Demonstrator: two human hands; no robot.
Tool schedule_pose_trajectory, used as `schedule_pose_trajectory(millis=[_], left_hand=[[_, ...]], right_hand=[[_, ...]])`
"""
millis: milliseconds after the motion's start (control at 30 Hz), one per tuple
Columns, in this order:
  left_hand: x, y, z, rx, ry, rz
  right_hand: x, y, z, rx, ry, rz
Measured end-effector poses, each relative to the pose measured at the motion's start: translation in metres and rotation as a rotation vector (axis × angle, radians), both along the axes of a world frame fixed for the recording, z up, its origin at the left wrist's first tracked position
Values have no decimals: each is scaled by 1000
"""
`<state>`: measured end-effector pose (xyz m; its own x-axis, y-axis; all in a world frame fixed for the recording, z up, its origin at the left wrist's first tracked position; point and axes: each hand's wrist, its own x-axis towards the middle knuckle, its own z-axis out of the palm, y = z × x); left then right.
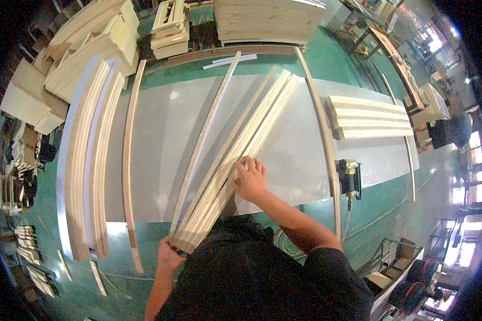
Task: The person assembles a wooden frame on a large workbench using a pneumatic nail gun. They repeatedly pick up long, thin wooden strips, align them against a base structure, and secure them with nails. The process involves handling multiple strips and adjusting their positions to form a rectangular frame.
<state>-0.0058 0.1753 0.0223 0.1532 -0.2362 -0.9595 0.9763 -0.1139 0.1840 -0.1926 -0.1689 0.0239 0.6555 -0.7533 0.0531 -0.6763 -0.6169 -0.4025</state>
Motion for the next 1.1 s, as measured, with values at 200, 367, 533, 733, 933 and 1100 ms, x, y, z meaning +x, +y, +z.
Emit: schedule_pose_trajectory(millis=[200,367,533,733,933,1100], left_hand=[[45,76,-105,127,-1041,-619],[40,-14,-21,141,-1114,-1080],[76,-1,-22,263,-1167,-1258],[33,-45,90,255,-1185,-1287],[-19,-10,84,372,-1360,-1472],[-53,-6,100,235,-1231,-1361]], right_hand=[[9,-20,2,-73,-42,113],[24,-32,8,-9,-69,153],[30,-28,23,45,-213,225],[58,-46,1,571,-611,30],[85,-80,10,1246,-973,-342],[39,-81,51,1473,-1065,-375]])
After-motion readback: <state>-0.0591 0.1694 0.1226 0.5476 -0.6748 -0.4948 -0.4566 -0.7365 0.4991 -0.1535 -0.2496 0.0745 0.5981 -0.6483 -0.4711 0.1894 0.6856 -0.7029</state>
